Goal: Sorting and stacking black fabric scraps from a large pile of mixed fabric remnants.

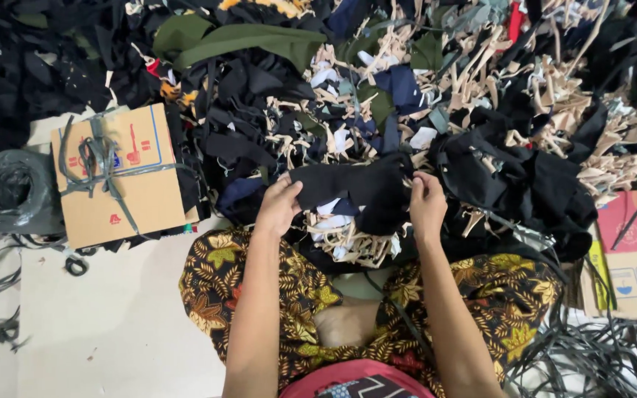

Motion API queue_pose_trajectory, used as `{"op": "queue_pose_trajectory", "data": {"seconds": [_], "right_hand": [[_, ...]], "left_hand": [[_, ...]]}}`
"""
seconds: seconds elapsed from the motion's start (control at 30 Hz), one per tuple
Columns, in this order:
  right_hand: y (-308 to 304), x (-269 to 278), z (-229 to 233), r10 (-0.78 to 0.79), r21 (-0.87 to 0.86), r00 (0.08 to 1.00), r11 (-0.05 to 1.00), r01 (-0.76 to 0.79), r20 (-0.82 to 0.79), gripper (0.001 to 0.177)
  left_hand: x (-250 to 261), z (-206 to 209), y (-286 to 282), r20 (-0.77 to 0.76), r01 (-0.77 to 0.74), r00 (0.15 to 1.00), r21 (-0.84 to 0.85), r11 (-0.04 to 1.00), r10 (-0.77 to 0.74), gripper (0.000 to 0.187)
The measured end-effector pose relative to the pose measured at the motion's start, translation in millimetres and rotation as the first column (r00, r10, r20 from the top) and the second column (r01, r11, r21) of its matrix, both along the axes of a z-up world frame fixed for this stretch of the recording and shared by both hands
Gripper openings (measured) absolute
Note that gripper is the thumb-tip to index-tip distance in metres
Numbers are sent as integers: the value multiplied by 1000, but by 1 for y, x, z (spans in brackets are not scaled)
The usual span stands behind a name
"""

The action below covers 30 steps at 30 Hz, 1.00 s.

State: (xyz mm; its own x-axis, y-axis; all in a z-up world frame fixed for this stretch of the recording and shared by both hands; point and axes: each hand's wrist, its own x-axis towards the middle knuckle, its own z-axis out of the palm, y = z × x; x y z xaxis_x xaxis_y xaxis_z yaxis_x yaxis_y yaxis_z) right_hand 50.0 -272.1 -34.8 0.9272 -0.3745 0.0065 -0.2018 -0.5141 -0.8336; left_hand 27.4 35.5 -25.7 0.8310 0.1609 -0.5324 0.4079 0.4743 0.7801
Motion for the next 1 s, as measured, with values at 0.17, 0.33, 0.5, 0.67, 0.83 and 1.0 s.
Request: {"op": "queue_pose_trajectory", "data": {"seconds": [0.17,0.33,0.5,0.67,0.83,1.0], "right_hand": [[4,8,1,74,-11,993,997,-76,-91,19],[11,27,-7,205,-228,979,953,-201,-3,17],[-3,65,-20,328,-354,945,883,-308,-4,15],[-39,90,-48,275,-425,956,857,-293,-106,17],[-38,90,-46,357,-526,934,790,-315,-24,29],[-33,87,-24,511,-605,850,639,-476,-130,50]], "left_hand": [[-4,-11,-3,-56,49,997,42,998,-46,34],[1,-27,-4,-130,154,986,489,859,-103,63],[11,-92,18,-220,352,936,530,771,-276,65],[8,-42,12,-344,481,870,744,463,-353,57],[6,3,-28,-289,312,940,943,115,-180,58],[47,-15,-93,114,-171,861,983,-71,-495,32]]}}
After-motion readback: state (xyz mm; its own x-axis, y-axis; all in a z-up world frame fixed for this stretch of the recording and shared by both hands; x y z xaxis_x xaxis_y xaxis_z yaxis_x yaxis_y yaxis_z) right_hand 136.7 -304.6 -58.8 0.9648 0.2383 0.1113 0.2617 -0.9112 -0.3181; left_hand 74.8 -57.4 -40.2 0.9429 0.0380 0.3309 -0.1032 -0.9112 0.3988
